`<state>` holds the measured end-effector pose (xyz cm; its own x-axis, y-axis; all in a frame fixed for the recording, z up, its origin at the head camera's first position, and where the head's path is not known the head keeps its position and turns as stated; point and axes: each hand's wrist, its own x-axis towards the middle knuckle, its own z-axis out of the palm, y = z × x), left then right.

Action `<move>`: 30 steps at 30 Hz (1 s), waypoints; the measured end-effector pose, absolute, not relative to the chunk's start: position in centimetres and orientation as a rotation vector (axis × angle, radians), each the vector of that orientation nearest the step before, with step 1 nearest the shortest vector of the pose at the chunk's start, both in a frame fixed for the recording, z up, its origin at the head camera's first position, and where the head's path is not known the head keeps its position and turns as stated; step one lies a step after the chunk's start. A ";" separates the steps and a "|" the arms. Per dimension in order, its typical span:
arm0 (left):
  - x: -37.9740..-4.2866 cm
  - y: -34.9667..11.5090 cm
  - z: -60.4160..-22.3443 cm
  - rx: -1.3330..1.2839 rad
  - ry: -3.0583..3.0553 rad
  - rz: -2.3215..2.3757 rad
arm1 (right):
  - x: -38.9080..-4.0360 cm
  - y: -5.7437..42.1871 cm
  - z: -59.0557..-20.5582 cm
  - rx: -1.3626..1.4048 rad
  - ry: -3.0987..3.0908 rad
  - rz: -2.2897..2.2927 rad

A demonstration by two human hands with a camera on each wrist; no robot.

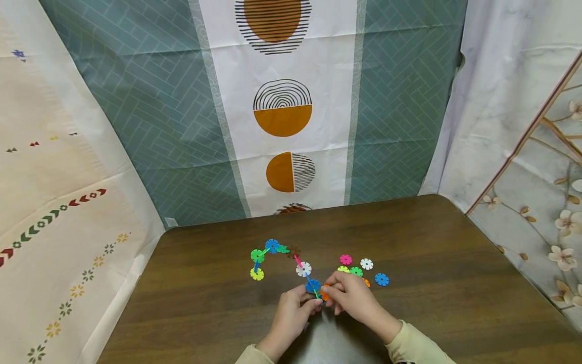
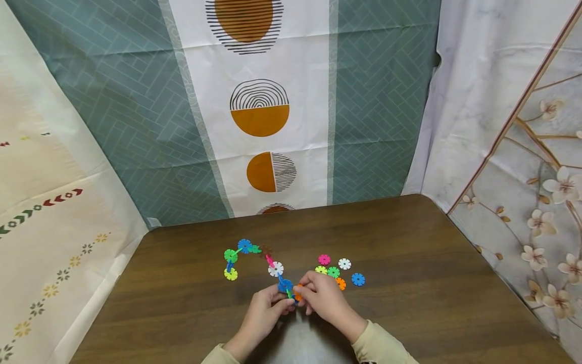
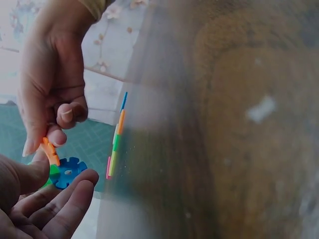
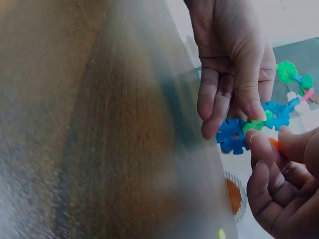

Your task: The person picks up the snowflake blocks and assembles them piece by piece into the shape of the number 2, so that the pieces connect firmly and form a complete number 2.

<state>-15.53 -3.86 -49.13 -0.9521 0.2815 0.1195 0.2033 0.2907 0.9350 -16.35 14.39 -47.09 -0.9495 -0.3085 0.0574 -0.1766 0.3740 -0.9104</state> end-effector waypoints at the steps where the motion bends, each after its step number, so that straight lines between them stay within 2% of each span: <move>1: -15.5 -3.9 -49.1 0.469 2.478 1.771 | -16.4 14.5 -47.2 -0.432 2.462 -1.662; 9: -15.4 -3.8 -49.1 0.496 2.585 1.701 | -16.8 14.7 -48.2 -0.300 2.182 -1.783; 19: -15.4 -3.4 -49.4 0.526 2.695 1.714 | -16.8 14.3 -48.6 -0.219 2.129 -1.841; 30: -15.3 -3.3 -49.2 0.430 2.639 1.742 | -16.7 14.1 -48.8 -0.184 2.119 -1.863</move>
<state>-15.33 -3.26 -49.19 -0.9625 0.1953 0.1882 0.2498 0.3683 0.8955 -16.70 14.09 -48.76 -0.9428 -0.2988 -0.1478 0.1084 0.1445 -0.9835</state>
